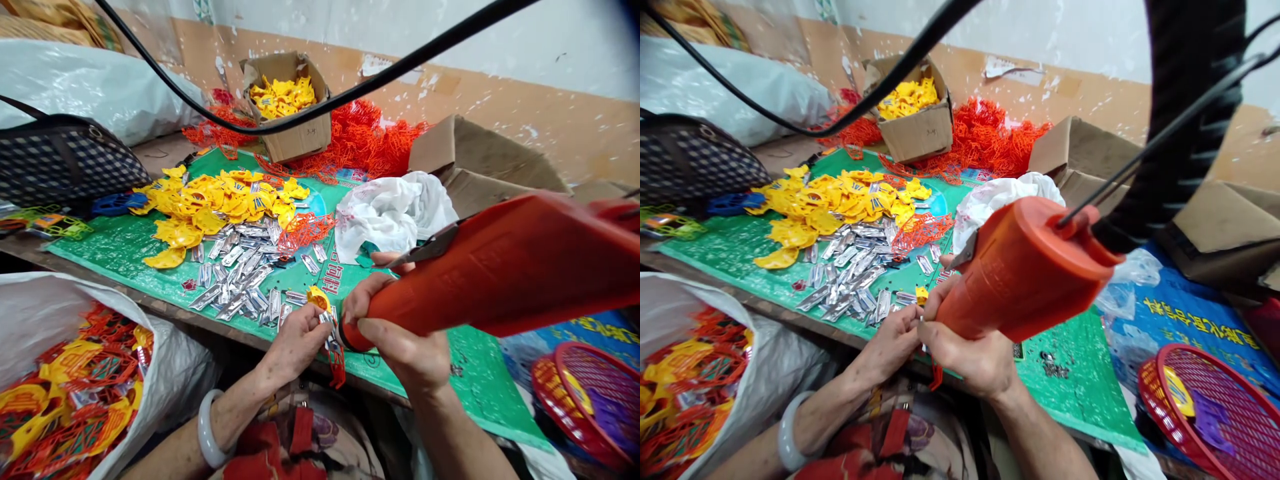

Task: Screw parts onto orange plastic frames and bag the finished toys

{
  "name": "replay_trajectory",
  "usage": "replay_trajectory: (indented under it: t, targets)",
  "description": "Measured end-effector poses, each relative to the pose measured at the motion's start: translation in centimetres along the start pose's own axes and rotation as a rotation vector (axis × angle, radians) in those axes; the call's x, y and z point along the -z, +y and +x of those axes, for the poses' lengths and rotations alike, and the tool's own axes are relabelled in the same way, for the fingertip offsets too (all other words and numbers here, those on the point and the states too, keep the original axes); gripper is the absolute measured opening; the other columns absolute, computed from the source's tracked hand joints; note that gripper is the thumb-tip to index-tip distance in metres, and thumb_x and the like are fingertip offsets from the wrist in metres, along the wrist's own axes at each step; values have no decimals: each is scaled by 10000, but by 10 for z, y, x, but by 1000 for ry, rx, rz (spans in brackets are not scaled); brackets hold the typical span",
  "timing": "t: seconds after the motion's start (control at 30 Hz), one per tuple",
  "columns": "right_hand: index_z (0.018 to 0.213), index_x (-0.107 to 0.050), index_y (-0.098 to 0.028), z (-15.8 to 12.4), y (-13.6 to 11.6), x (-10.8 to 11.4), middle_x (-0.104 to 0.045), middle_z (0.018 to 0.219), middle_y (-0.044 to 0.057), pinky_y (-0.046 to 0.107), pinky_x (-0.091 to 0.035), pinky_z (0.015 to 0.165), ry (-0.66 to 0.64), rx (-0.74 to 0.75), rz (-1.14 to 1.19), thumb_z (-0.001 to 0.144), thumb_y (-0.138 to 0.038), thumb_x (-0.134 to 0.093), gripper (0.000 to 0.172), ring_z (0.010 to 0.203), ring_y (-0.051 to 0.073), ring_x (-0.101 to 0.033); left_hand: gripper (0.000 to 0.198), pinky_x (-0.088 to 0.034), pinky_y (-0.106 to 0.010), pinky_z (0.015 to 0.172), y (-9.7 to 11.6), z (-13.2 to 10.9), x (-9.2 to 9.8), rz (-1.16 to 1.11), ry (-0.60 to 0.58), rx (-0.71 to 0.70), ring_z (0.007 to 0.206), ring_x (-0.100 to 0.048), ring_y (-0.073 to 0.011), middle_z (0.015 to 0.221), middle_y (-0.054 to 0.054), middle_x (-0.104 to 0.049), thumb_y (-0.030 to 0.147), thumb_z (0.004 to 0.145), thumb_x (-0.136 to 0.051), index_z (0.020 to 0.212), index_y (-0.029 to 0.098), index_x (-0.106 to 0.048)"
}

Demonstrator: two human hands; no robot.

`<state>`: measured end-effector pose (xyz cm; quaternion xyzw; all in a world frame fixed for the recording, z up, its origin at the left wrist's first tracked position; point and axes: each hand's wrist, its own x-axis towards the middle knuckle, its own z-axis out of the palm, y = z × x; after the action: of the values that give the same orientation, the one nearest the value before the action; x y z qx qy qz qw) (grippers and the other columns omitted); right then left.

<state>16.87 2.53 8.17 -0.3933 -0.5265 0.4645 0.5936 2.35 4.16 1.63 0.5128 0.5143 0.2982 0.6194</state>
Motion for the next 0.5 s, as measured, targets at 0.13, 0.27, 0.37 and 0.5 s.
replay_trajectory:
  t: [0.13,0.27,0.37,0.5]
  targets:
    - [917,-636,-246,1,1,-2,-602,688,-20,382,-555,666,-17,23,-13,686,-195,-703,246,648,176,-601,116,-328,-230,485,-5,0,0,-40,15,5,490,-478,-124,522,65,-539,298,677,-593,720,193,-569]
    - [1022,-608,-258,1,-1,-5,-605,673,-32,386,-548,640,-42,59,-47,691,-191,-689,348,626,179,-603,118,-366,-241,500,-9,1,0,-83,23,0,519,-529,-144,554,46,-586,296,654,-609,705,194,-581]
    - [1038,-593,-264,0,-3,-7,-639,692,-34,386,-541,642,-67,81,-78,675,-147,-685,393,625,180,-611,145,-388,-249,510,-9,0,1,-106,12,-2,536,-552,-157,565,38,-600,316,657,-641,718,191,-601]
    - [939,-620,-255,0,-5,-5,-653,707,-25,411,-552,730,-88,85,-128,667,-111,-691,315,654,183,-621,175,-396,-252,512,-10,-1,3,-121,1,-2,537,-557,-160,569,29,-608,340,677,-661,736,181,-616]
